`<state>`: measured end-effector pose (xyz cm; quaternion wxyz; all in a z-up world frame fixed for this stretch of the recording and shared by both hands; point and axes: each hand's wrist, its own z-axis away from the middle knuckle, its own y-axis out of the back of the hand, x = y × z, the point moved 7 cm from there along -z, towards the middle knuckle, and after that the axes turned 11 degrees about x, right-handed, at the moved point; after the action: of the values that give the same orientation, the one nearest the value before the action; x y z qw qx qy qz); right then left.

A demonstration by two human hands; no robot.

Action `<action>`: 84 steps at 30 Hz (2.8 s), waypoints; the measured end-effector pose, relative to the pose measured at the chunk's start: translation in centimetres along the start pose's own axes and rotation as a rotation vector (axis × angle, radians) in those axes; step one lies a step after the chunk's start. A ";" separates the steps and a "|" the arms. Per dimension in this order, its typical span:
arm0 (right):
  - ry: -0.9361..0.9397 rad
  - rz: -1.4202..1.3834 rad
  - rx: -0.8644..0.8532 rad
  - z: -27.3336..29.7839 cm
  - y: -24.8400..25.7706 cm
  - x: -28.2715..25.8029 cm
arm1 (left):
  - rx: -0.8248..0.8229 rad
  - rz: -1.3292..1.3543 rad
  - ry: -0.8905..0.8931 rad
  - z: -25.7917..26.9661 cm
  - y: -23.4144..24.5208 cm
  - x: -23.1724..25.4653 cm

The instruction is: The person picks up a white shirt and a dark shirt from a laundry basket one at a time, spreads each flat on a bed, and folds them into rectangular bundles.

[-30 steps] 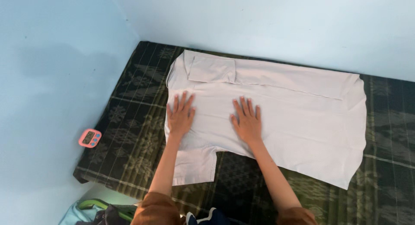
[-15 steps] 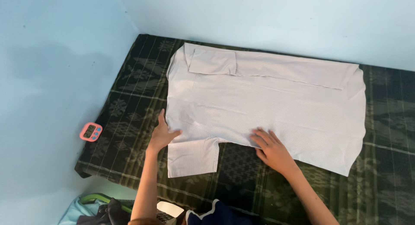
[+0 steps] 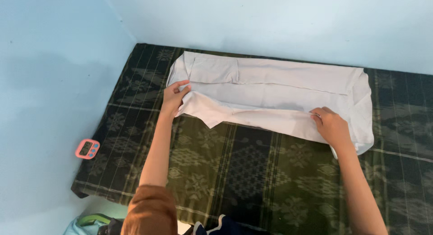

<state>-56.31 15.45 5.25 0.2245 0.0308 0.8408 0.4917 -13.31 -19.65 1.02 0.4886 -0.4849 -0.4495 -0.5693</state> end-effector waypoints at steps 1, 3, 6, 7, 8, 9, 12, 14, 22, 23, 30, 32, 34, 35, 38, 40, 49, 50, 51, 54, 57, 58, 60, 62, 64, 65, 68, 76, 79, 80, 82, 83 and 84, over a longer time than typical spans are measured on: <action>-0.007 0.013 0.020 -1.1 -0.6 0.7 | 0.046 -0.004 -0.014 -1.2 -0.8 -0.6; -0.025 0.040 0.010 -2.3 -2.0 2.2 | 0.156 -0.315 -0.177 -2.6 -1.7 -1.1; -0.062 0.079 -0.042 -3.2 -3.5 4.5 | 0.268 -0.382 -0.251 -4.1 -2.3 -1.6; -0.074 0.091 -0.036 -3.2 -3.6 5.1 | 0.296 -0.339 -0.243 -4.6 -2.2 -1.8; -0.086 0.104 -0.031 -3.3 -3.7 5.6 | 0.291 -0.314 -0.334 -5.2 -2.6 -1.3; -0.100 0.104 -0.031 -3.3 -3.8 6.1 | 0.287 -0.290 -0.421 -5.5 -2.7 -0.8; -0.138 0.102 -0.034 -3.1 -3.9 7.4 | 0.241 -0.401 -0.463 -6.1 -3.6 -0.3; -0.160 0.099 -0.040 -2.3 -3.7 8.5 | 0.245 -0.609 -0.509 -5.0 -4.4 0.5; -0.379 0.202 -0.236 -2.0 -0.4 15.4 | -0.248 -0.957 -1.036 11.8 -20.7 0.5; -0.437 0.274 -0.243 -1.8 0.5 16.2 | -0.340 -0.828 -1.044 14.3 -22.6 -0.1; -0.406 -0.027 0.386 0.8 2.5 10.3 | -0.353 -0.874 -1.137 17.6 -31.4 -5.0; 0.100 0.048 0.276 1.9 -0.9 3.0 | -0.311 -0.956 -1.168 17.7 -32.6 -6.0; 0.184 -0.074 0.158 3.0 -4.3 -1.0 | -0.298 -1.023 -1.157 17.9 -32.8 -6.7; 0.160 0.006 0.139 3.1 -4.9 -1.0 | -0.310 -0.992 -1.150 18.0 -32.5 -6.7; 0.057 0.190 0.108 2.9 -6.6 0.5 | -0.333 -0.975 -1.118 17.5 -31.1 -6.2; -0.051 0.243 0.122 3.2 -5.5 4.2 | -0.336 -1.062 -1.079 17.0 -29.9 -6.0; -0.222 0.314 0.182 4.9 -2.5 11.9 | -0.415 -0.920 -1.003 15.9 -26.9 -4.5; -0.223 0.389 0.199 4.9 -2.3 10.9 | -0.443 -0.819 -0.859 15.4 -25.6 -4.2; -0.220 0.461 0.217 4.5 -2.2 9.5 | -0.465 -0.717 -0.715 14.9 -23.6 -3.7; -0.166 0.250 0.300 2.8 -2.4 3.1 | -0.219 -0.425 -0.717 13.4 -16.0 0.7; -0.068 -0.186 0.214 0.2 -5.8 -3.8 | 0.202 -0.547 -0.829 10.2 -8.0 3.8; -0.046 -0.223 0.137 -0.6 -7.8 -5.9 | 0.344 -0.621 -0.852 9.2 -5.8 4.3; -0.184 -0.550 -0.034 -2.1 -12.9 -9.4 | 0.389 -0.687 -0.863 6.7 -3.6 4.5; -0.121 -0.762 -0.031 -3.8 -16.6 -13.1 | 0.361 -0.717 -0.798 4.5 -2.8 3.6; -0.256 -0.904 -0.041 -5.5 -20.6 -15.4 | 0.258 -0.707 -0.664 2.4 -3.0 2.5; -0.325 -0.973 -0.046 -6.1 -22.1 -16.2 | 0.204 -0.759 -0.564 1.2 -3.1 1.9; -0.507 -1.023 0.017 -6.9 -24.8 -17.0 | 0.070 -0.788 -0.345 -1.8 -3.9 0.8; -0.407 -0.932 0.088 -7.8 -25.4 -15.4 | -0.056 -0.551 -0.413 -5.2 -4.5 0.6; -0.421 -0.911 0.046 -7.7 -24.2 -16.1 | -0.060 -0.510 -0.284 -5.9 -4.2 -0.6; -0.443 -0.923 0.024 -7.7 -23.9 -16.5 | -0.036 -0.523 -0.407 -5.9 -4.3 -0.2; -0.463 -0.824 -0.002 -7.7 -23.2 -17.1 | 0.016 -0.544 -0.652 -5.6 -4.4 0.2; -0.469 -0.776 -0.017 -7.7 -23.0 -17.4 | 0.087 -0.709 -0.645 -5.8 -4.3 -0.3; -0.368 -0.661 0.081 -7.9 -21.8 -18.0 | 0.159 -0.873 -0.634 -5.7 -4.5 -0.7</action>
<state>-39.71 -7.10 -3.56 0.5168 -0.1457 0.7696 0.3455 -18.33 -24.64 -0.59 0.0825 -0.3626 -0.7762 -0.5092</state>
